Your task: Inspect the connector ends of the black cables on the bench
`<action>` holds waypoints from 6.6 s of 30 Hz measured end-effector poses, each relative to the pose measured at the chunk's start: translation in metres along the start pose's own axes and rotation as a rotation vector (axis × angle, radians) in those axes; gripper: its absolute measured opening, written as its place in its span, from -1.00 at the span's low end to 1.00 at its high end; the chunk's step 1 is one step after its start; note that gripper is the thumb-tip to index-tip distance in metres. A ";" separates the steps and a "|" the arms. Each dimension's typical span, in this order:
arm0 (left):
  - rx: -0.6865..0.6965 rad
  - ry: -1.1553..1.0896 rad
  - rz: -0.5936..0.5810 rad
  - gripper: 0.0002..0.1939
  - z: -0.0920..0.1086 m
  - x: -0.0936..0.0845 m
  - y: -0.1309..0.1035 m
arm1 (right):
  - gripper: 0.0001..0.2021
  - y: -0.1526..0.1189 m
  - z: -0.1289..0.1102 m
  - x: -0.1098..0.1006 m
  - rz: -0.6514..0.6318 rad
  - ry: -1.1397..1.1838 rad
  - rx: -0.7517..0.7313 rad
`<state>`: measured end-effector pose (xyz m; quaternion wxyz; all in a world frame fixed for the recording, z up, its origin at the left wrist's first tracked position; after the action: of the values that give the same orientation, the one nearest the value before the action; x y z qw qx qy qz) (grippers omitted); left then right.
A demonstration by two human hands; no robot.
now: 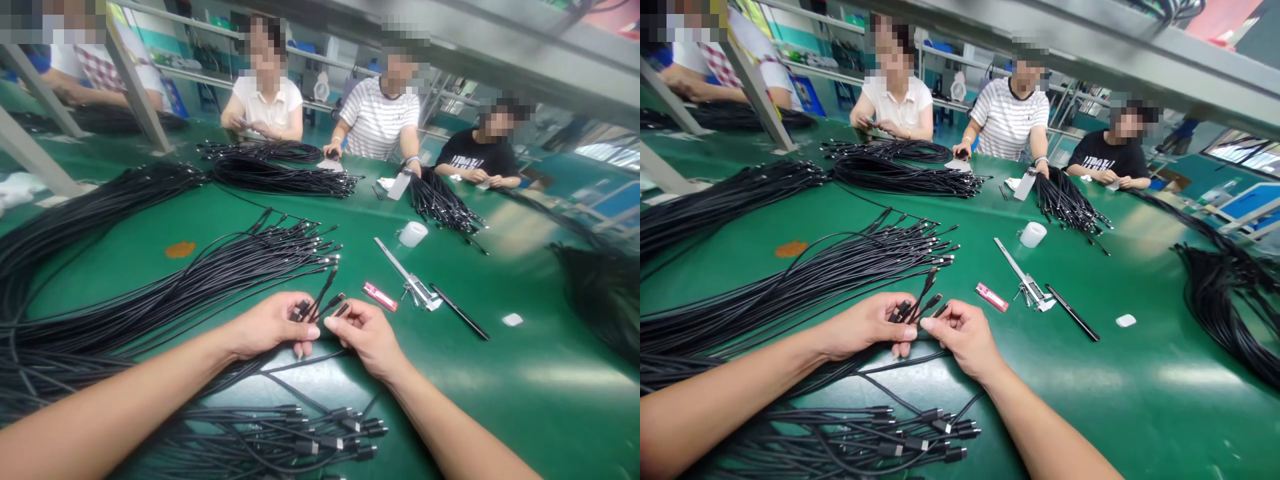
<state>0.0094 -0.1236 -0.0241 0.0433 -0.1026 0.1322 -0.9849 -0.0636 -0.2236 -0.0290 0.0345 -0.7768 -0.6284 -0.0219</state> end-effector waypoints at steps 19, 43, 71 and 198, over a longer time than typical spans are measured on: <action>0.035 -0.069 0.020 -0.71 -0.003 -0.005 0.001 | -0.78 0.000 -0.007 0.000 -0.017 -0.043 -0.068; -0.025 -0.044 0.090 -0.64 -0.006 -0.003 0.000 | -0.76 0.001 -0.004 -0.001 0.028 0.010 -0.030; -0.065 -0.014 -0.009 -0.65 -0.003 0.004 0.001 | -0.54 0.000 0.007 -0.010 0.101 0.090 0.018; -0.032 0.142 0.005 -0.59 0.007 0.000 -0.030 | -0.85 -0.010 -0.033 0.017 -0.074 -0.330 -0.263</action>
<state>0.0094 -0.0970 -0.0093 0.0347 -0.0327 0.1509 -0.9874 -0.0697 -0.2072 0.0056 -0.1713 -0.7439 -0.6455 0.0225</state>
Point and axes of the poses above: each hand's wrist, its own y-axis towards the middle knuckle, its own x-axis out of the palm, z = x × y, the point moved 9 cm from there along y, towards the middle knuckle, and after that the axes turned 10 degrees about -z, right-handed, at the moved point
